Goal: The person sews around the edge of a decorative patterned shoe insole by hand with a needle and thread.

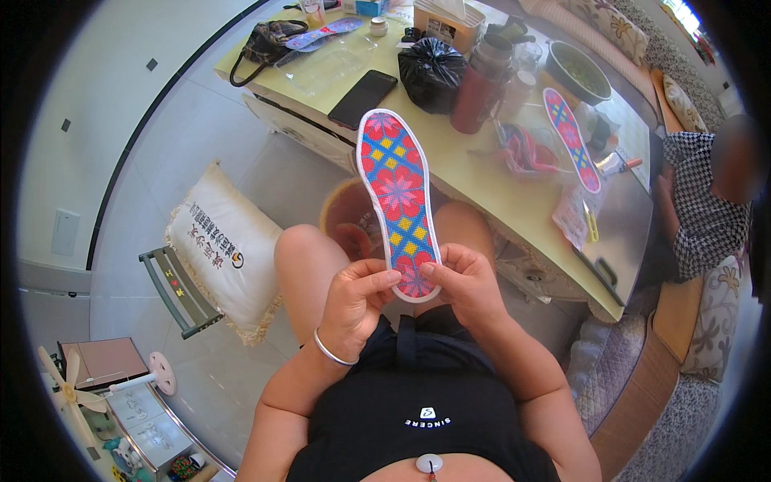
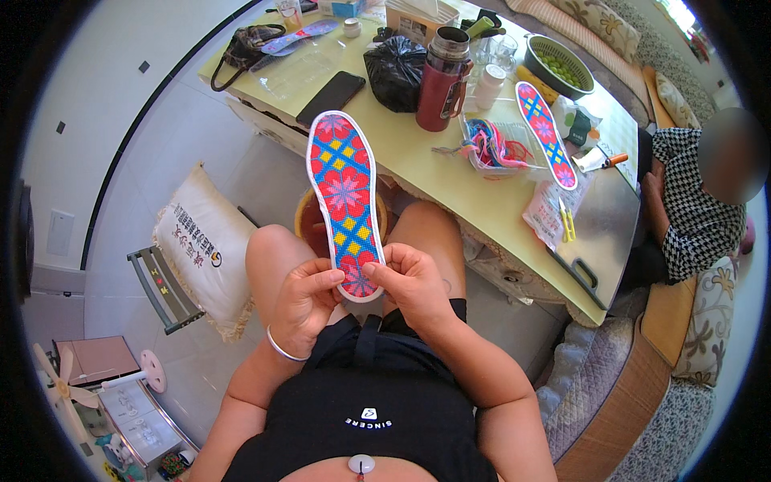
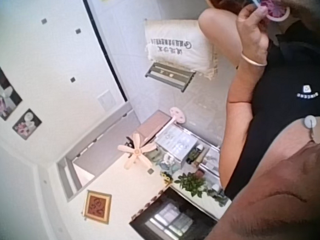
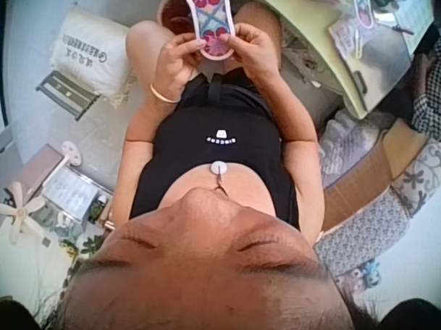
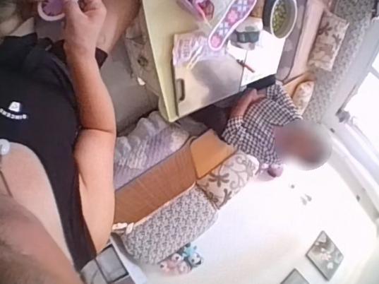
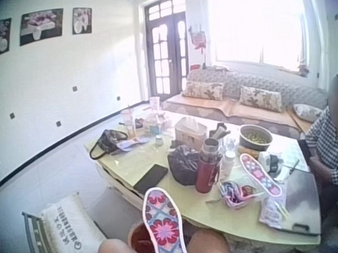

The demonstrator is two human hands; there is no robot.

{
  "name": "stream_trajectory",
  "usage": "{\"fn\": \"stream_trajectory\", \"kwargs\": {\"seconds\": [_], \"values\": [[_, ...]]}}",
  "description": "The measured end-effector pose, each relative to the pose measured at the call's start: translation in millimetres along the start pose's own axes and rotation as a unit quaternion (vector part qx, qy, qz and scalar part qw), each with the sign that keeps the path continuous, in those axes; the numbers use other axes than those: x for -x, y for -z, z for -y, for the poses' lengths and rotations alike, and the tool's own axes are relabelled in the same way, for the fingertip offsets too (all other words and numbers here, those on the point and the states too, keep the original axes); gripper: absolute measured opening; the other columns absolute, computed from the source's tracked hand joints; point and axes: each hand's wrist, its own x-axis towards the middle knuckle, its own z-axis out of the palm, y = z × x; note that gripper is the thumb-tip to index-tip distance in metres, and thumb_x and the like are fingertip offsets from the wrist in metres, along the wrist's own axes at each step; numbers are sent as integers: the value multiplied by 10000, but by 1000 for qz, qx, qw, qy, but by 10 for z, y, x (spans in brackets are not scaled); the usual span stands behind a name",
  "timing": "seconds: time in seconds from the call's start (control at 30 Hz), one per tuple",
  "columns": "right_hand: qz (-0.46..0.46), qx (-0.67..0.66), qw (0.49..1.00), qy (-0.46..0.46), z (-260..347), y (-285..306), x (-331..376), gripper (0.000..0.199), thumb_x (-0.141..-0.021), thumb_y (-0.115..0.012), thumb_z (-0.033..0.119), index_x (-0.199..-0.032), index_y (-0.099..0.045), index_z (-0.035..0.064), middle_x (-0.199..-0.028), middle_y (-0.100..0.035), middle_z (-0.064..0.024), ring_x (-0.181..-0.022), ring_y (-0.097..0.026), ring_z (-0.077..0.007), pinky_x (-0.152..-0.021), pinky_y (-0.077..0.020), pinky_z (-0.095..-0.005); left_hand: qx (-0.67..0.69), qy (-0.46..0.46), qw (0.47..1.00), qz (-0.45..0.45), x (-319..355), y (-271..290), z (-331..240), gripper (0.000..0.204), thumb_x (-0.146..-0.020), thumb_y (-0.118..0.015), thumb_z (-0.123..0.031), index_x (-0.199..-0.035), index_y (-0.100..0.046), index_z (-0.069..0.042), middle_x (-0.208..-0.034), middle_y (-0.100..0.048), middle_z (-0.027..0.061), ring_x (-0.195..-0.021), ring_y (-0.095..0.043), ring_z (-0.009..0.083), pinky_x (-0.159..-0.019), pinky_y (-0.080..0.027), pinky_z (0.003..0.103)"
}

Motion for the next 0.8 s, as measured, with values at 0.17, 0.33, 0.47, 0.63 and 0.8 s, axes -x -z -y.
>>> {"fn": "stream_trajectory", "kwargs": {"seconds": [0.17,0.33,0.47,0.63,0.8], "values": [[-9,-8,1000,10,-43,-10,9,103,-895,-653,121,-879,-595,38,-773,-636,13,-610,-502,6,-497,-343,-156,10,0,1000,8,-29,61,38,87,-773,-714,8,-851,-674,4,-798,-670,63,-608,-536,90,-550,-420,199],[-7,-14,1000,22,-62,4,20,97,-903,-640,106,-910,-591,22,-803,-637,-3,-640,-521,-15,-530,-388,-183,-8,-9,1000,-19,-3,-20,33,105,-784,-720,-13,-867,-663,17,-781,-667,67,-563,-537,89,-518,-425,197],[-72,107,981,146,37,-95,76,76,-909,-610,65,-919,-582,-5,-812,-629,-24,-709,-568,-68,-573,-438,-229,-67,-69,995,-19,15,-3,39,123,-799,-725,-34,-871,-651,32,-749,-659,73,-494,-524,88,-456,-400,183],[-103,461,772,426,187,-94,78,83,-831,-610,-27,-909,-592,-1,-739,-600,-106,-667,-612,-220,-572,-469,-309,-95,-108,989,-41,50,-62,26,110,-807,-717,-23,-867,-647,36,-711,-649,68,-461,-512,78,-414,-370,170],[-55,506,733,451,154,-275,78,136,-753,-656,33,-880,-612,50,-687,-573,-96,-613,-595,-276,-539,-470,-374,-108,-105,988,-39,61,-77,32,94,-810,-710,-10,-863,-647,34,-708,-649,69,-464,-512,73,-418,-384,175]]}}
